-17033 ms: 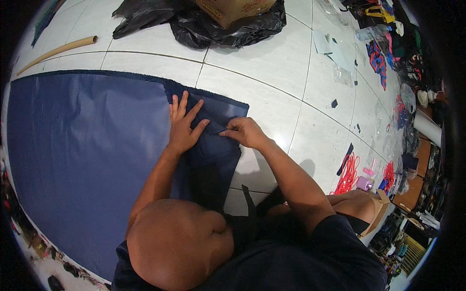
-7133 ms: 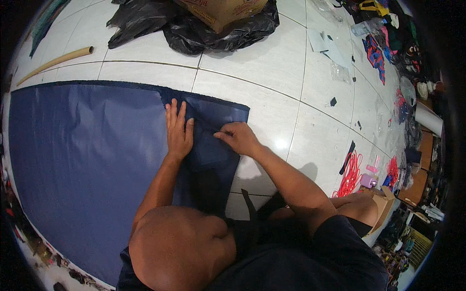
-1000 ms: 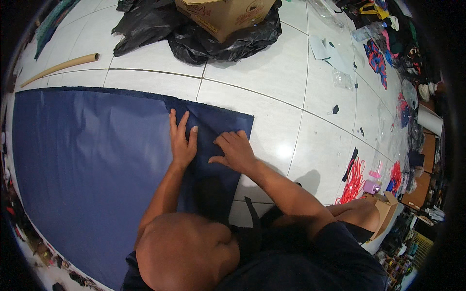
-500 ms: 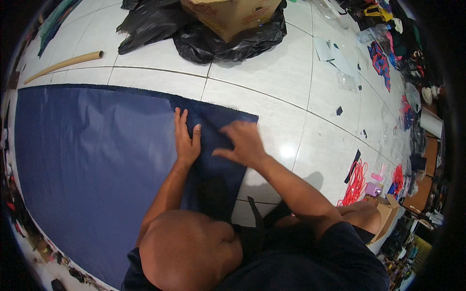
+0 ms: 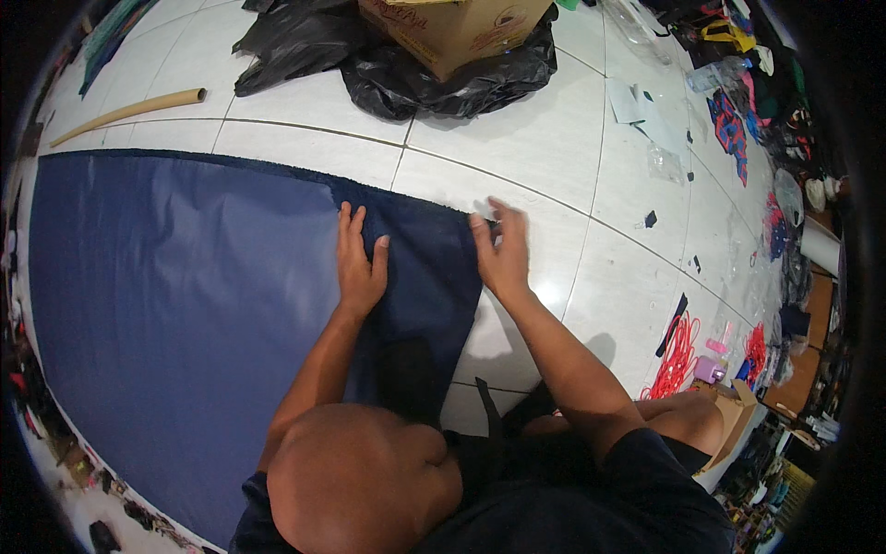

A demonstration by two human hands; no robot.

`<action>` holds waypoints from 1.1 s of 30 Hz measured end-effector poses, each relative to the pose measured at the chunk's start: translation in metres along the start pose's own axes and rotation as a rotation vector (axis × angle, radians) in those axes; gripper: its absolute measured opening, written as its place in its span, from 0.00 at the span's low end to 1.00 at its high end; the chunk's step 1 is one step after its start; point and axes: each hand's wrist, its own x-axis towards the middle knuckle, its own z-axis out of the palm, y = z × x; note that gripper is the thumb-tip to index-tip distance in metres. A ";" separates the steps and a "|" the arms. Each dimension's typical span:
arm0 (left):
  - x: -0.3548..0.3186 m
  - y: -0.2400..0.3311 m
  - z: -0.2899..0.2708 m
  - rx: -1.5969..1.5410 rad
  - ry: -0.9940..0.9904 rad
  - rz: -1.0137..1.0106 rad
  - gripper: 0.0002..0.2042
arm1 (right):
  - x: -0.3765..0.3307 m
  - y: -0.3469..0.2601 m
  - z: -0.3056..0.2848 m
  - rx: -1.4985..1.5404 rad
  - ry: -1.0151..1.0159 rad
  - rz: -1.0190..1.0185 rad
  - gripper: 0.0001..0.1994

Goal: The person unfolds a large piece of blue fabric on a tiled floor, uses a heavy circular weight to hold it in place, and then uses a small piece of white chalk to mark lines along one edge of the textile.

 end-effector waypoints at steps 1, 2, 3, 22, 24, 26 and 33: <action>0.000 -0.001 0.000 0.009 0.000 -0.001 0.27 | 0.003 -0.006 -0.006 -0.084 0.063 -0.161 0.23; -0.002 -0.003 -0.002 0.005 0.009 -0.011 0.27 | 0.002 -0.016 -0.009 -0.140 -0.098 -0.275 0.23; -0.002 -0.003 -0.001 -0.006 0.013 -0.018 0.27 | -0.001 -0.028 -0.014 -0.201 -0.256 -0.386 0.22; 0.001 0.001 0.000 -0.011 -0.007 -0.035 0.26 | -0.022 -0.024 -0.010 -0.258 -0.351 -0.488 0.22; 0.000 -0.002 0.000 -0.029 0.001 -0.030 0.26 | -0.041 -0.022 0.005 -0.335 -0.609 -0.519 0.20; 0.004 -0.001 0.002 -0.042 0.002 -0.021 0.26 | -0.053 -0.007 0.011 -0.294 -0.538 -0.511 0.18; 0.000 0.002 -0.001 -0.037 0.000 -0.036 0.25 | -0.008 0.012 0.003 -0.107 -0.808 0.249 0.16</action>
